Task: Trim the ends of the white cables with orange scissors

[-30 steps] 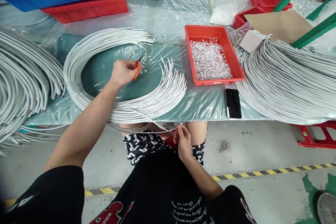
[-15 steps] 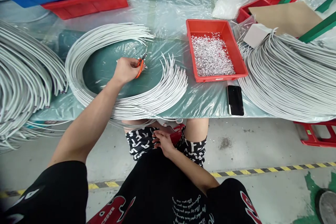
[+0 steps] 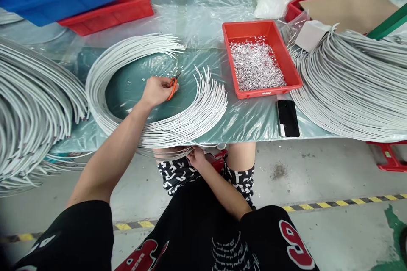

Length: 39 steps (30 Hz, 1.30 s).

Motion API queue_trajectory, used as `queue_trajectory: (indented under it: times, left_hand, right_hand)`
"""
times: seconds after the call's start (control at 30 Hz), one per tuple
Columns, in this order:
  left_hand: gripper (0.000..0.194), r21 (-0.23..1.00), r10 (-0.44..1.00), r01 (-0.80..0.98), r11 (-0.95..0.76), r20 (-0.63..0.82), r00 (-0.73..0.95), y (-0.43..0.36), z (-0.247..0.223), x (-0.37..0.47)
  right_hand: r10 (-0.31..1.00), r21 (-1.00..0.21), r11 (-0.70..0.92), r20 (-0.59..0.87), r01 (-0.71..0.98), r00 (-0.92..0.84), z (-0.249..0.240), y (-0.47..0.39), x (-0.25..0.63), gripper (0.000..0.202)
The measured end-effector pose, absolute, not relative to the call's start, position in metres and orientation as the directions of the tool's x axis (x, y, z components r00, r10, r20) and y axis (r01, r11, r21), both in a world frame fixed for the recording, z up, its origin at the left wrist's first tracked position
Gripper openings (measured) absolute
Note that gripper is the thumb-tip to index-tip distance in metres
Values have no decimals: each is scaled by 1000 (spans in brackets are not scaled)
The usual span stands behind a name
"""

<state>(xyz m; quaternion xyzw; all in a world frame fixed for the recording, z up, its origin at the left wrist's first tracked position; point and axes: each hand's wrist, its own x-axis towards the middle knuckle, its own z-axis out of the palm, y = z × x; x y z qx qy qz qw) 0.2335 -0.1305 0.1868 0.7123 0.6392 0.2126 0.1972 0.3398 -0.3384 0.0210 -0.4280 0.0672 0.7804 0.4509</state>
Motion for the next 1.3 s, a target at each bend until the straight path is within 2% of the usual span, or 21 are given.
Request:
queue_trajectory:
  times: [0.17,0.33,0.47,0.63,0.87,0.97,1.1,1.2,1.3]
  left_hand:
    - [31,542,992,831,-127,61,112,-134,194,236]
    - [34,546,994,831,-112,66,91,-137,198,236]
    - [34,538,992,834,-123,99,82,-137,197,234]
    - [36,512,996,855,-83,51,66,-137,196,234]
    - [37,510,996,856,-85,31,81,-137,197,234]
    - [35,522,995,848,-97,43,87,-137,195,234]
    - [33,527,990,838,-139,79,115,-136,193,233]
    - [35,510,989,847,-150,92,120,-138,195,233]
    - [36,503,990,852,-143,90,113,-140,197,235]
  right_hand:
    - [637,-272,-535,-751,-799,-171,44,-394,375,7]
    - [710,-308,-523,-673,-795,-207,66,-431,400,26]
    - [752,-392,-517,-633,-761,-185,80,-439,406,30]
    - [817,-527,-481,-559,-700,-140,93,-439,414,34]
    - [868,-609,-420,-485,-673,-103,101,-441,429,40]
    - [884,-715,-425,-459,-555,-87,94,-444,432,46]
    - [876,-839,-482,-463,-253,-132,79,-449,434,58]
    - [855,-864,-494,-462,-97,-238,73,-451,436,63]
    - [847,-889,-455,-449,48,-284,73,-450,441,59]
